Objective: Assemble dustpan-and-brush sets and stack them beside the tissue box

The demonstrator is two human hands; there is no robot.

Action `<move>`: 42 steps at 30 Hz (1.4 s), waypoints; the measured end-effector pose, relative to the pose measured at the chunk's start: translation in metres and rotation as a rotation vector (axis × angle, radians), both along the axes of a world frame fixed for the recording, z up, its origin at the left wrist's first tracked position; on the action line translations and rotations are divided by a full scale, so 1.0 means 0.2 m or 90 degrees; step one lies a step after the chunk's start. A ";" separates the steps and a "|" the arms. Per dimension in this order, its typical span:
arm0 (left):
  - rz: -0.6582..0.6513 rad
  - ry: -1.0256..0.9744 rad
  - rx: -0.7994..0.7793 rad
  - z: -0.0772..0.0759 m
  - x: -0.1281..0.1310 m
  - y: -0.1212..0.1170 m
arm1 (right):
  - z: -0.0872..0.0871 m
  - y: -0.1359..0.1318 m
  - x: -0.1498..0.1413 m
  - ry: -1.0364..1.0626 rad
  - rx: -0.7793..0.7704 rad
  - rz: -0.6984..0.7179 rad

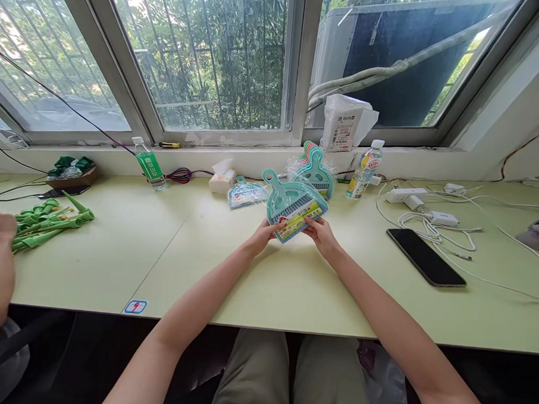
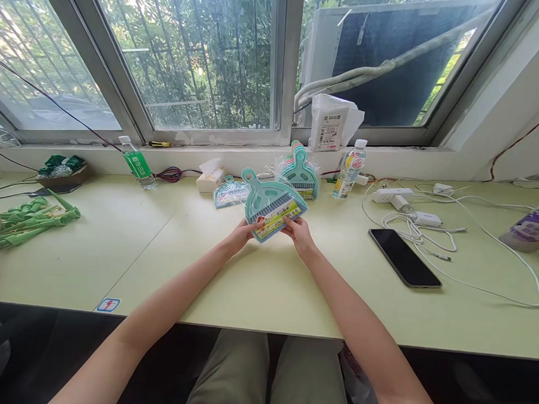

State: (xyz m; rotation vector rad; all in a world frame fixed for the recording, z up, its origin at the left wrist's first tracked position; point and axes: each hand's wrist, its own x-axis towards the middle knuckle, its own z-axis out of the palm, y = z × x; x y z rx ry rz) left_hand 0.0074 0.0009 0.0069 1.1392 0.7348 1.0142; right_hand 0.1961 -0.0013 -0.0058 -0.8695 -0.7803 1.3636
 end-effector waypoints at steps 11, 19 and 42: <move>0.006 -0.006 0.001 -0.03 0.00 0.02 | -0.02 0.01 0.00 0.001 0.006 0.008; 0.006 0.000 0.004 -0.02 -0.01 0.02 | -0.03 0.01 0.01 -0.023 0.033 0.021; -0.101 -0.074 -0.036 0.00 0.01 0.00 | -0.03 0.00 -0.02 0.017 0.067 -0.068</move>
